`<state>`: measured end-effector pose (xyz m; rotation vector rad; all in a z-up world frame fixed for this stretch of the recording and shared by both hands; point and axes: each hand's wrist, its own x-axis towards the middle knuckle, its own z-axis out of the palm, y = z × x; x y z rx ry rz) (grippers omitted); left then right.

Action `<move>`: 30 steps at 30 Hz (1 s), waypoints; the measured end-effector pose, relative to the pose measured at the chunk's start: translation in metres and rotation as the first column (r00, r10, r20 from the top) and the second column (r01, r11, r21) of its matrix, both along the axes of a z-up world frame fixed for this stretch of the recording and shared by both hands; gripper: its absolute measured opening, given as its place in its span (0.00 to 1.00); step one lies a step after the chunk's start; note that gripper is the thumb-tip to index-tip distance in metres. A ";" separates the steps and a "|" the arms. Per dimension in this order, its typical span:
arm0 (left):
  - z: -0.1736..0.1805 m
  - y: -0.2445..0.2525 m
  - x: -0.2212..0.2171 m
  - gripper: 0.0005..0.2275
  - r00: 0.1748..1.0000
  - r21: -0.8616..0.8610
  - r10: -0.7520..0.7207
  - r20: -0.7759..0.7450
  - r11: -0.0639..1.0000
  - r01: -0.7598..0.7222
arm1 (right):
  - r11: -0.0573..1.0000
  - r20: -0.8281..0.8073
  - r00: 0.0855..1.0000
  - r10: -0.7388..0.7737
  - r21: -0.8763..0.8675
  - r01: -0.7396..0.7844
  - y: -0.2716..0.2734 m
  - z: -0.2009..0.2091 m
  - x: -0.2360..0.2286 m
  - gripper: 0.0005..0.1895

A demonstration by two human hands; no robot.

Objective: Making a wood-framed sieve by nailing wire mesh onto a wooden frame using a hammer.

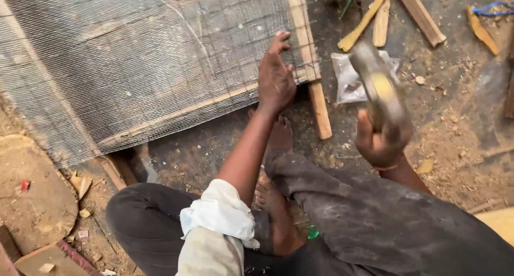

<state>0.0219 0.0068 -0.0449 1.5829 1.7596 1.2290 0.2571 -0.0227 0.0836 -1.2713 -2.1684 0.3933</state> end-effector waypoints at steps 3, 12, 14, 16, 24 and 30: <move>-0.001 0.000 0.001 0.33 0.999 0.034 -0.024 0.035 0.999 0.023 | 0.994 -0.080 0.991 0.108 0.003 -0.109 0.003 0.019 -0.015 0.15; 0.026 -0.001 -0.011 0.24 0.999 -0.032 -0.034 0.007 0.999 0.034 | 0.922 0.251 0.968 0.005 -0.376 0.093 -0.027 -0.016 0.002 0.33; 0.036 0.004 -0.012 0.22 0.998 -0.063 -0.057 -0.016 0.996 0.056 | 0.952 0.156 0.987 -0.043 -0.294 0.088 -0.047 -0.028 0.011 0.35; 0.043 -0.003 -0.006 0.18 0.998 0.018 -0.066 0.018 0.998 0.065 | 0.546 -0.203 0.786 -0.584 -0.815 0.195 -0.075 -0.041 0.027 0.26; 0.039 0.013 0.111 0.08 0.696 -0.023 -0.667 -0.265 0.726 0.687 | 0.042 0.210 0.639 -0.740 -0.934 0.356 -0.151 -0.069 0.060 0.24; -0.027 0.041 0.168 0.11 0.569 -0.317 -0.692 -0.444 0.715 0.623 | 0.072 0.263 0.696 -0.668 -0.908 0.413 -0.187 -0.094 0.070 0.31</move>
